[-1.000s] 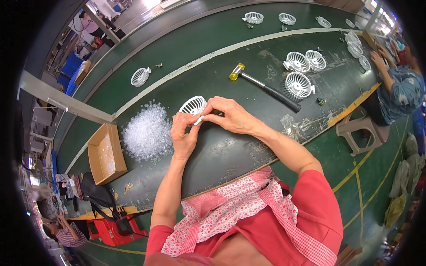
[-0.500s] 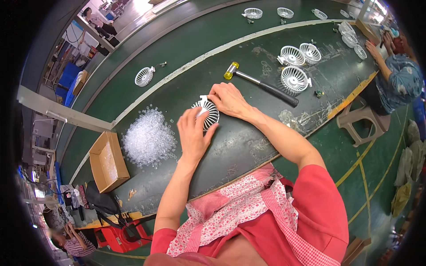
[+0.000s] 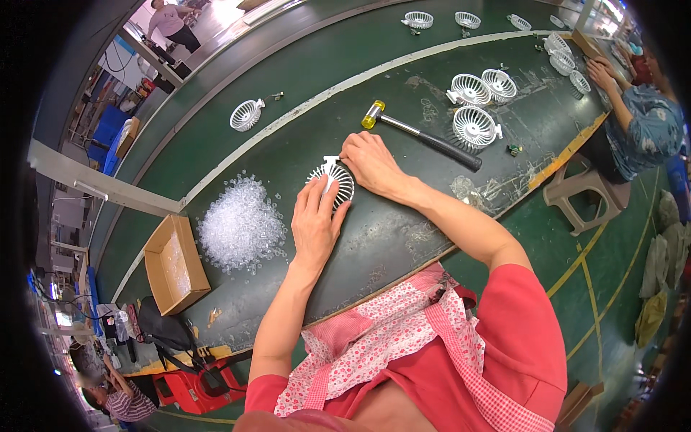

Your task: The person assembles fan covers by attaching components to fan grilles by hand, tapping them with a mallet, and setting the assembled parts on the conveyor line. The person then stretches and rubs their arms.

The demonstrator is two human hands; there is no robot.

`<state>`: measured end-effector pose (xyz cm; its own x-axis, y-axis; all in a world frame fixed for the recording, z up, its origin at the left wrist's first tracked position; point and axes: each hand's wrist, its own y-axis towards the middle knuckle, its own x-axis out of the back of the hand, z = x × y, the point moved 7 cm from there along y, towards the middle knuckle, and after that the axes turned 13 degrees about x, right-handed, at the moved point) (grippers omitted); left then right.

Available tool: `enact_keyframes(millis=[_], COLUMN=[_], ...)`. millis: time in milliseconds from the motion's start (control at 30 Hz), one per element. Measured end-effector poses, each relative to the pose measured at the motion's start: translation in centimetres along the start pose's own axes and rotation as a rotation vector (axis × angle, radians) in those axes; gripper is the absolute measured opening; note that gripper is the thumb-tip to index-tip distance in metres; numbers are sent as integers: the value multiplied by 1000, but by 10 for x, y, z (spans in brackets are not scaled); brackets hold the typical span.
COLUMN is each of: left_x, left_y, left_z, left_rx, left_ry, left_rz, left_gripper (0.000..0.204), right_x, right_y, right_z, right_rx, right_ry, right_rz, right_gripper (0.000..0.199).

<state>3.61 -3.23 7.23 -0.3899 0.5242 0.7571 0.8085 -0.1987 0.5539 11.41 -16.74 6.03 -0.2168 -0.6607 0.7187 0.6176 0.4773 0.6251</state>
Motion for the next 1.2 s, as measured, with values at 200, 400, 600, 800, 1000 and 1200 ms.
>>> enact_keyframes(millis=[200,400,600,800,1000,1200], left_x=[3,5,4,2,17,38], left_y=[-2,-1,-3,-2,2,10], left_z=[-1,-8,-3,-8,10,62], left_rx=[31,13,27,16,69,233], left_ry=[28,27,46,45,-134,285], left_rz=[16,-16,-13,-2,-15,-120], left_gripper=[42,42,45,46,38,29], right_x=[59,60,109,43,68,45], right_y=[-11,-45,18,-3,-1,19], right_z=[-26,-65,21,16,-25,3], right_rx=[-123,-196,-115,-152,-137,40], right_ry=[-305,-366,123,215,-255,0], right_rz=[-12,112,-180,183,67,100], right_gripper=[32,25,26,28,26,23])
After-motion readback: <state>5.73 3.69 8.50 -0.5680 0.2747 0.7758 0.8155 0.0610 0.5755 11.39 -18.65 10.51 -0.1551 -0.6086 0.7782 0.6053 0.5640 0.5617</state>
